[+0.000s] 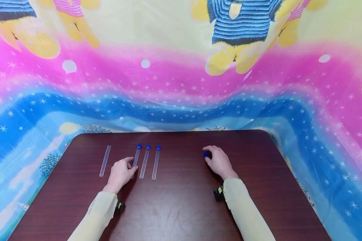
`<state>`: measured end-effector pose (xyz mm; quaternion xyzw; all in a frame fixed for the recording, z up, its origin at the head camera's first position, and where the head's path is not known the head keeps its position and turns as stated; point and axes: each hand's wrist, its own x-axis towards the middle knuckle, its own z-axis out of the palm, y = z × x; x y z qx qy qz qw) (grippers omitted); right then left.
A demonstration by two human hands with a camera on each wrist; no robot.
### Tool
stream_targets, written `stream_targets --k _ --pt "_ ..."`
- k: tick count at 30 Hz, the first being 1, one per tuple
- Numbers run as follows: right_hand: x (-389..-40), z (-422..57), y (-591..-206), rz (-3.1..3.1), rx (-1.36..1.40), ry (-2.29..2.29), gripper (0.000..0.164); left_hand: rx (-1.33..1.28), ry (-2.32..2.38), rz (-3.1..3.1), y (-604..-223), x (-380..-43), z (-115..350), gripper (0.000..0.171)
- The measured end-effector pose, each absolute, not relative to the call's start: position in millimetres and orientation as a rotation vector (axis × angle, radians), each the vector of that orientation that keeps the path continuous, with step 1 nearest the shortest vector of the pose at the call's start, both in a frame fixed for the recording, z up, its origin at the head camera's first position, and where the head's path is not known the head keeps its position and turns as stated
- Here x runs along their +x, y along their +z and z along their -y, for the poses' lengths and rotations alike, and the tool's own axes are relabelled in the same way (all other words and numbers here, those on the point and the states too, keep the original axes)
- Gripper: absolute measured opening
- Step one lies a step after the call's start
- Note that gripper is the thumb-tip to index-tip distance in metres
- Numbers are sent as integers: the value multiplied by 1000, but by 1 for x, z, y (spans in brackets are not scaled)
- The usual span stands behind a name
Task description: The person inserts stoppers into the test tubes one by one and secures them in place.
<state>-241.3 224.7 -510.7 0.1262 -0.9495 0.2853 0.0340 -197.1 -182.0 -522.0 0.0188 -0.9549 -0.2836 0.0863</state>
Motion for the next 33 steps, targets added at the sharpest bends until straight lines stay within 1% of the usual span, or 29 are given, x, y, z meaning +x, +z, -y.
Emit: stream_targets --k 7,13,20,33 --pt "-243 -225 -512 2918 424 831 37 72 -859 2853 -520 -197 184 49" --pt "-242 -225 -512 2928 434 814 38 121 -861 2852 -514 -196 187 49" --pt "-241 -225 -511 2935 439 802 38 120 -837 2804 -509 -196 194 50" --pt "-241 -225 -510 2954 439 791 34 237 -738 2849 -500 -200 219 59"
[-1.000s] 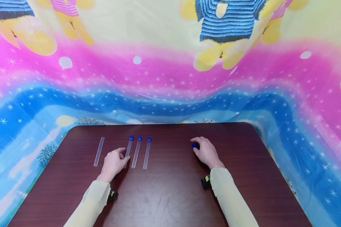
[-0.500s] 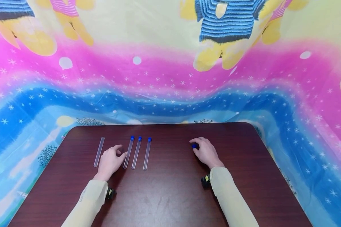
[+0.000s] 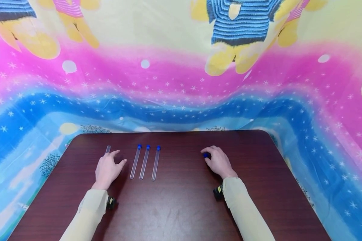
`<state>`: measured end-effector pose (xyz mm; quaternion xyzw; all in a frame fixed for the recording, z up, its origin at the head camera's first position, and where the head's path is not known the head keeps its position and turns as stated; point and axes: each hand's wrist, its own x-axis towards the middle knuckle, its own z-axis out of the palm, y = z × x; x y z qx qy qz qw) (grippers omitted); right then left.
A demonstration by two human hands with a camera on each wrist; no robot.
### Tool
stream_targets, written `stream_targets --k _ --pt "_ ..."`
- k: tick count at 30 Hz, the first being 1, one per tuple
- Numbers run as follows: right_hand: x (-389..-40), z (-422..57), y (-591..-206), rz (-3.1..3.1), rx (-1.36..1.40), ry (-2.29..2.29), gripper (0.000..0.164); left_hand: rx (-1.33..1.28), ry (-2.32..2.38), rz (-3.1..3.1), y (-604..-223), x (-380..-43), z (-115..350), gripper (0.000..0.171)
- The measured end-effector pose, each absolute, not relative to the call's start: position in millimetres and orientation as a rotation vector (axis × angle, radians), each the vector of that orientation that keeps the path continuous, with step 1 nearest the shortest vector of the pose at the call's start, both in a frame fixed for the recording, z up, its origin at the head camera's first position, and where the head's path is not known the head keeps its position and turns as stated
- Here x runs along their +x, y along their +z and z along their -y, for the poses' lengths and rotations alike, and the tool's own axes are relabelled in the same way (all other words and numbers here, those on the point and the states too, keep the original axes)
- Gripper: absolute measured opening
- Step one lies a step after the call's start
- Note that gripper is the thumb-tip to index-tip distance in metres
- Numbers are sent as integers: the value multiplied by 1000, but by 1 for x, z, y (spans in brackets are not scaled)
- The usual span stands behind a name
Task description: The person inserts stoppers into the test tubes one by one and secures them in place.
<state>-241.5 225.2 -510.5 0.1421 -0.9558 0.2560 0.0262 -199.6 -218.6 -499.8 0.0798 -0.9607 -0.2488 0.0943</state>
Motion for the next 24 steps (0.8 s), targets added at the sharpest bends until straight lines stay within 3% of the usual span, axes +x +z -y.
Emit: stream_targets --k 24 --pt "-240 -227 -513 2935 452 778 26 411 -699 2841 -508 -201 253 61"
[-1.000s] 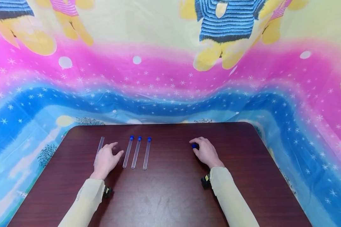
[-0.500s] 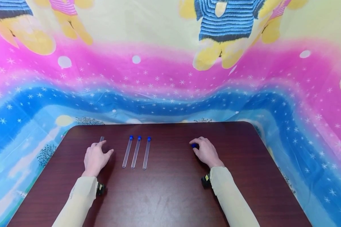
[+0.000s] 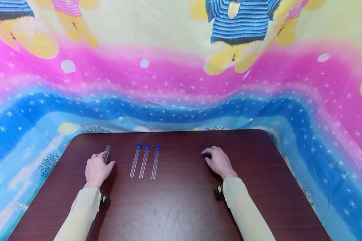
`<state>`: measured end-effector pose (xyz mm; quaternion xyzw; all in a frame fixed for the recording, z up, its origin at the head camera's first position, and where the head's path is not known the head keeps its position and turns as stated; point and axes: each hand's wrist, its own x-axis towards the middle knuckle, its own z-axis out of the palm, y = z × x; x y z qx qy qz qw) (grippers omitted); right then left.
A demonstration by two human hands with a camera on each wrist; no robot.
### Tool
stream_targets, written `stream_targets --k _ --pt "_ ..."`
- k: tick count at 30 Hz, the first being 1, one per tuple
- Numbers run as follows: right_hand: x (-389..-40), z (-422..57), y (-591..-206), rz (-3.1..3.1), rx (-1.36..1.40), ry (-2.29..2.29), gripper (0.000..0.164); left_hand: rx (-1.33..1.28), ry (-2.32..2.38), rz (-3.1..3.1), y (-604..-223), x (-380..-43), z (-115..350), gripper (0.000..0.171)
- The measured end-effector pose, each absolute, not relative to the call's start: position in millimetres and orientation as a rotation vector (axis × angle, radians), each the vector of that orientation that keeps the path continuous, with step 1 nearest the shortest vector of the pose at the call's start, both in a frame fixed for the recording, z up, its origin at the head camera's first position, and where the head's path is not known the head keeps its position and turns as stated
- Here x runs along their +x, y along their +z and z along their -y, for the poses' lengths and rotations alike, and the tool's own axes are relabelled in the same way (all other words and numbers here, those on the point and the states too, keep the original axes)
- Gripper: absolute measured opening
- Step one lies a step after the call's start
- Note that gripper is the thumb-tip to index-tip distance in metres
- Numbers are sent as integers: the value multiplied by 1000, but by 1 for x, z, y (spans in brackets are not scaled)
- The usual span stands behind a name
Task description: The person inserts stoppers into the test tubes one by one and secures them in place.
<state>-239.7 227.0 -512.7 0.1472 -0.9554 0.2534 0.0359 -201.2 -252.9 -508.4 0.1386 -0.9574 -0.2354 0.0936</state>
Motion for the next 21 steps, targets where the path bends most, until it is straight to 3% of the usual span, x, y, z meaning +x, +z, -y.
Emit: stream_targets --k 21 --pt "-241 -230 -514 2960 364 863 16 543 -791 2871 -513 -202 261 52"
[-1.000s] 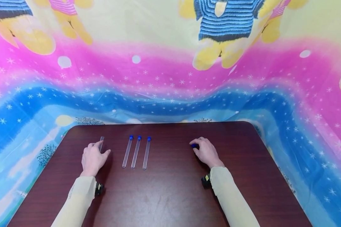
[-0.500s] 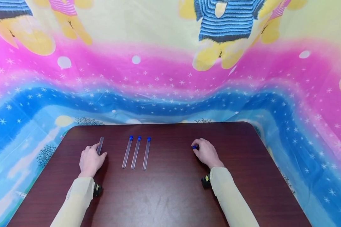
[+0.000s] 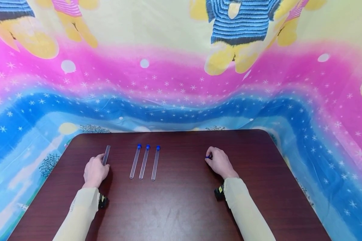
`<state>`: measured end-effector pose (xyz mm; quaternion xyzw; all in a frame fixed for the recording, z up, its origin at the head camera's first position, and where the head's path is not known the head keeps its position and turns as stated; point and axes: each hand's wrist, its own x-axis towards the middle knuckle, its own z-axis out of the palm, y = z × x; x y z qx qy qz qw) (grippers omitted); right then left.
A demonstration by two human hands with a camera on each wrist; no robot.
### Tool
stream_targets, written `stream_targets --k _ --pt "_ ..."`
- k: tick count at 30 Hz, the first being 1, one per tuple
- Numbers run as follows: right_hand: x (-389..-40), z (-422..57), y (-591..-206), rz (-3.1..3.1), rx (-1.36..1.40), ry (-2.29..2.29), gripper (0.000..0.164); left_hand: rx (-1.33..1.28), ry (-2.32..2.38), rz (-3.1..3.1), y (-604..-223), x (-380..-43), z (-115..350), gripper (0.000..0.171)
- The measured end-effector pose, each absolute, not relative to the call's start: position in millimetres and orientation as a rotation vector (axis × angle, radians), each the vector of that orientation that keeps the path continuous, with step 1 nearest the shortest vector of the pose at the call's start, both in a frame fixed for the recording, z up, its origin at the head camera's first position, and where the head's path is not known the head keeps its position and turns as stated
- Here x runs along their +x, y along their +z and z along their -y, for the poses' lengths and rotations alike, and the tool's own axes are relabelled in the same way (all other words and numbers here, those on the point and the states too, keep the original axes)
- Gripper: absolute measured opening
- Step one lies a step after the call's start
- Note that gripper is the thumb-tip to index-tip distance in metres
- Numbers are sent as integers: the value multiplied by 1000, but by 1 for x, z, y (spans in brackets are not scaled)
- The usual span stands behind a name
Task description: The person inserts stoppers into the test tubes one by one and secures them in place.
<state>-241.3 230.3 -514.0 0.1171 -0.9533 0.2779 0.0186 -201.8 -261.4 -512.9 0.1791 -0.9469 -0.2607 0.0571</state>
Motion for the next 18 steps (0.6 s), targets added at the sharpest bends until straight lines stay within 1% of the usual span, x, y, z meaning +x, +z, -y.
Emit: stream_targets --k 11,18 --pt "-243 -232 -515 2926 352 888 9 501 -801 2852 -511 -201 263 52" --pt "-242 -231 -514 2901 339 912 8 448 -733 2866 -505 -200 259 44"
